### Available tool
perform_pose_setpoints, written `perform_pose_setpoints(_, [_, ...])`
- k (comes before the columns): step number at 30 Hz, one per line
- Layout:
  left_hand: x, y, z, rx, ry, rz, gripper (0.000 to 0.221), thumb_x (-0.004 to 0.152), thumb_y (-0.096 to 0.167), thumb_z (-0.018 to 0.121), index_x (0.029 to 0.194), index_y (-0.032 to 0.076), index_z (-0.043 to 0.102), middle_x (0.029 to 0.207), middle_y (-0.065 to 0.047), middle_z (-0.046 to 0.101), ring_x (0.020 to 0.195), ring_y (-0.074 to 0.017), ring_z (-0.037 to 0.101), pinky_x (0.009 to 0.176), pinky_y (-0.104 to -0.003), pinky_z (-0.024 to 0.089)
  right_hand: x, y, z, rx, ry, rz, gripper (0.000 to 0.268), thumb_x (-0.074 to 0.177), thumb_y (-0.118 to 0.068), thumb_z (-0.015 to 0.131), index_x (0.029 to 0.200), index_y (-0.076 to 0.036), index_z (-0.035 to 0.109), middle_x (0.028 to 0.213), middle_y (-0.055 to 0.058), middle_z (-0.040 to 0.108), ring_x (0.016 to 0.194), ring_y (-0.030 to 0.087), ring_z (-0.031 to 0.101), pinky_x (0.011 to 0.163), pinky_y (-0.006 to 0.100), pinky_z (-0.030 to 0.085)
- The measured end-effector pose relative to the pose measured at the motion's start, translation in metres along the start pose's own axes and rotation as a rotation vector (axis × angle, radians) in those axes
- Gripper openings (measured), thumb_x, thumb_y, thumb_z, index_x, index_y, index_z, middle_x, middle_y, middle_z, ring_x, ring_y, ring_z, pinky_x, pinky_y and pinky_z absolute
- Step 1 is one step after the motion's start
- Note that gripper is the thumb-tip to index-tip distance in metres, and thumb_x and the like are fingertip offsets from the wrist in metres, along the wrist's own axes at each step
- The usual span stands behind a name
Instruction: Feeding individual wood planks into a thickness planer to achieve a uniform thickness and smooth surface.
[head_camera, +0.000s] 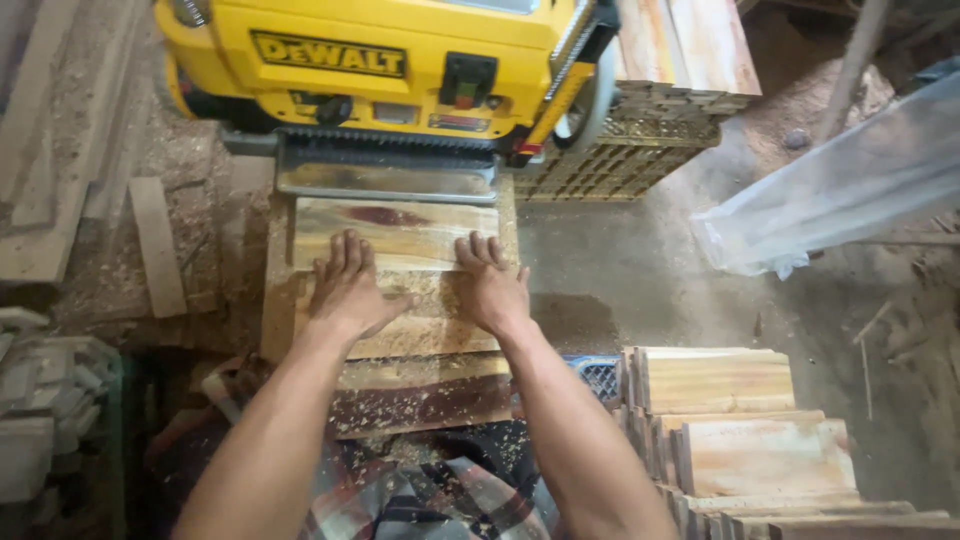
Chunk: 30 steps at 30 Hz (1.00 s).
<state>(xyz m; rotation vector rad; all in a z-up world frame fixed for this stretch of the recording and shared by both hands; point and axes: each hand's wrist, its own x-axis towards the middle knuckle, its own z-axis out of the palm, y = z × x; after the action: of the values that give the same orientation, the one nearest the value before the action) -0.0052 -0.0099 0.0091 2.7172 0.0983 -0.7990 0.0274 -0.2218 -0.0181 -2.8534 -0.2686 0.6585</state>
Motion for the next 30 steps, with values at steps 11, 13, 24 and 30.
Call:
perform_pose_setpoints(11, [0.048, -0.034, 0.04, 0.054, 0.107, 0.027, 0.133, 0.07, 0.085, 0.054, 0.161, -0.002, 0.012, 0.17, -0.028, 0.001, 0.158, -0.0436, 0.003, 0.124, -0.057, 0.008, -0.011, -0.006, 0.011, 0.268, 0.032, 0.042, 0.071, 0.095, -0.041, 0.04, 0.163, -0.027, 0.023, 0.175, -0.003, 0.008, 0.162, 0.023, 0.0, 0.119, 0.07, 0.005])
perform_pose_setpoints(13, [0.041, -0.031, 0.036, 0.13, 0.132, 0.058, 0.134, 0.067, 0.092, 0.048, 0.161, 0.0, 0.019, 0.171, -0.029, 0.006, 0.158, -0.0432, 0.005, 0.124, -0.057, 0.007, -0.025, -0.001, 0.021, 0.33, 0.012, 0.052, 0.074, 0.096, -0.043, 0.04, 0.164, -0.027, 0.017, 0.175, -0.005, 0.002, 0.163, 0.021, -0.005, 0.119, 0.072, -0.001])
perform_pose_setpoints(24, [0.006, 0.081, 0.014, 0.505, -0.195, -0.063, 0.106, 0.091, 0.091, 0.026, 0.112, 0.009, 0.09, 0.096, -0.019, 0.091, 0.094, -0.0342, 0.083, 0.085, -0.04, 0.056, -0.242, 0.077, 0.05, 1.66, 0.736, 0.561, 0.051, 0.088, -0.019, 0.072, 0.136, -0.004, 0.066, 0.125, 0.009, 0.076, 0.114, 0.011, 0.07, 0.102, 0.025, 0.056])
perform_pose_setpoints(30, [-0.121, 0.274, 0.078, -0.461, -0.377, 0.442, 0.065, 0.084, 0.038, 0.072, 0.146, 0.021, 0.059, 0.143, 0.0, 0.067, 0.119, -0.0147, 0.07, 0.095, -0.032, 0.056, -0.345, 0.087, 0.041, 2.226, 1.615, 0.728, 0.041, 0.095, -0.009, 0.059, 0.134, 0.003, 0.062, 0.114, 0.031, 0.07, 0.1, 0.037, 0.067, 0.092, 0.043, 0.054])
